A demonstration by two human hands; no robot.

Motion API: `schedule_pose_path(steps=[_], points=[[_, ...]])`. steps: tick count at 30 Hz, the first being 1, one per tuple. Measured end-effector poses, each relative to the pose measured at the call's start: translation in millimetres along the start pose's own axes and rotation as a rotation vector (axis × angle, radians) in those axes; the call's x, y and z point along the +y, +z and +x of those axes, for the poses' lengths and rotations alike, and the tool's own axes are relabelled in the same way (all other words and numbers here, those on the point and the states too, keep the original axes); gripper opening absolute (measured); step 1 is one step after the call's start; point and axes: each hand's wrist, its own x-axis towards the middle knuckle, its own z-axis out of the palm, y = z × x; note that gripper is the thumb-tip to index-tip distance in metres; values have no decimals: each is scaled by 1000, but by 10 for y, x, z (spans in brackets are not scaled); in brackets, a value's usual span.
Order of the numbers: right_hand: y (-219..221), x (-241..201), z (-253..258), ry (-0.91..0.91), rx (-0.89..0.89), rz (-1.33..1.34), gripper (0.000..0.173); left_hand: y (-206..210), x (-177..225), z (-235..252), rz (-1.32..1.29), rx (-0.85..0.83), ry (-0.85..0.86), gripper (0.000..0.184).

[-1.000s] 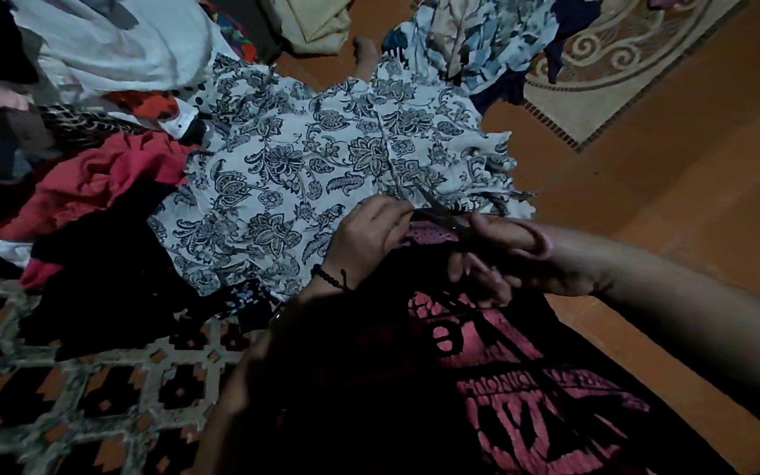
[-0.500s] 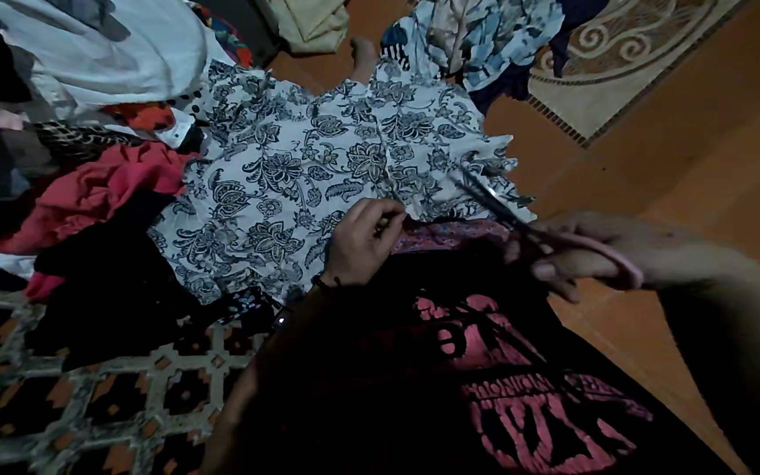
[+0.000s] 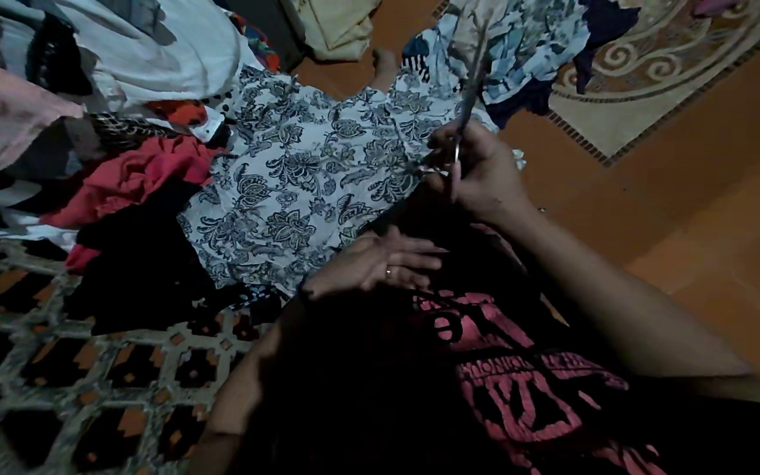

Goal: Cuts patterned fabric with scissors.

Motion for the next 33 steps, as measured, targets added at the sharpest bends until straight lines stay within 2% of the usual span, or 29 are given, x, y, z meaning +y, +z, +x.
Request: schedule_pose_path(steps=[1,2,3,4,6,8,11,14,17,20,27,31,33], points=[[5,-31,-23,-15,-6,5,44,-16,-66,66,-197,-24,-28,90],[19,-61,-52,-23,-12,-1,43,-26,-123,163,-393,53,-39,101],[39,-84,-89,-24,-21,-16,43,-44,-151,285,-556,168,-53,102],[52,-97,-129,-17,-39,-40,43,-71,-150,413,-664,264,-62,96],[68,-71,-215,4,-53,-83,43,-105,-103,615,-778,370,-39,67],[52,-37,-314,66,-18,-76,45,-134,-53,706,-751,367,11,46],[-64,-106,-500,123,57,53,54,-222,-22,731,-645,286,121,38],[-228,-218,-629,119,-41,252,54,-349,144,779,-589,179,275,44],[-310,-257,-661,134,-303,430,60,-405,418,860,-495,155,313,52],[-263,-304,-613,175,-459,471,62,-389,645,950,-414,156,331,53],[4,-278,-423,203,-471,447,65,-373,729,985,-388,97,403,55],[89,-262,-342,225,-432,478,71,-330,741,932,-451,106,462,58],[85,-263,-329,244,-456,454,69,-305,758,912,-501,113,493,55]])
